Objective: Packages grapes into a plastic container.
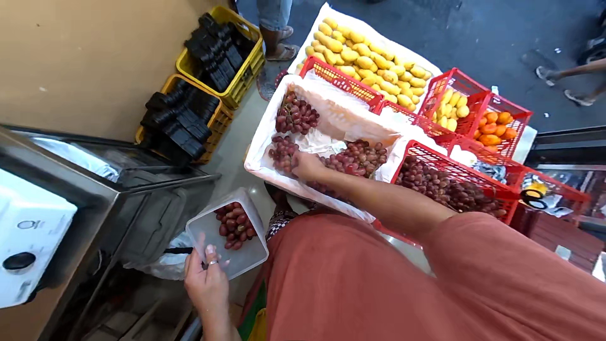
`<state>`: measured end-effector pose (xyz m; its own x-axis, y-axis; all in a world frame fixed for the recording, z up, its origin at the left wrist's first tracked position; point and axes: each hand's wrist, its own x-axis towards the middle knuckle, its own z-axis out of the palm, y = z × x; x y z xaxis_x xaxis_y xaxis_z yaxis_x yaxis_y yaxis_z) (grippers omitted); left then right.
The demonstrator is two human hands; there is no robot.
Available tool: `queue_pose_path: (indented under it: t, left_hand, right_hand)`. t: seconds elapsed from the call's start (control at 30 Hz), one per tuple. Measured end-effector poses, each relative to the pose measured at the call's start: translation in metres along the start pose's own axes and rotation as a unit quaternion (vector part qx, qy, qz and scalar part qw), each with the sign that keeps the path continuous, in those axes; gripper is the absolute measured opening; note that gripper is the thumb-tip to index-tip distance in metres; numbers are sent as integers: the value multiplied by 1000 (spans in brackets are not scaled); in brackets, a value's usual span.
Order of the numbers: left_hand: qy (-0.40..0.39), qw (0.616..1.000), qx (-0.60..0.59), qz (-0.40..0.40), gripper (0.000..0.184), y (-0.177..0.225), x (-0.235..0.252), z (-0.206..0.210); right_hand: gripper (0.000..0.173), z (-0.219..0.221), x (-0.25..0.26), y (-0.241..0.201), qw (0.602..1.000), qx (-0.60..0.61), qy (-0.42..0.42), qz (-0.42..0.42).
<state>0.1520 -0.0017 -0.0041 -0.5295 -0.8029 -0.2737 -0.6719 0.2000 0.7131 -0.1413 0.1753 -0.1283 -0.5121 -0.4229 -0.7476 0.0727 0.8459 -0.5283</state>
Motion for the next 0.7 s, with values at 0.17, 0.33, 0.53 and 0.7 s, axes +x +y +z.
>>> queue_pose_path:
  t: [0.17, 0.33, 0.53, 0.7]
  left_hand:
    - [-2, 1000, 1, -6, 40, 5, 1, 0]
    - [-4, 1000, 6, 2, 40, 10, -3, 5]
    - [-4, 1000, -18, -2, 39, 1, -6, 5]
    - [-2, 1000, 0, 7, 39, -1, -6, 5]
  right_hand:
    - [31, 18, 19, 0, 911, 380, 34, 159]
    - [24, 11, 14, -2, 873, 445, 58, 191]
    - [31, -58, -19, 0, 969, 233, 48, 65]
    - [26, -137, -38, 1, 991, -79, 3, -108]
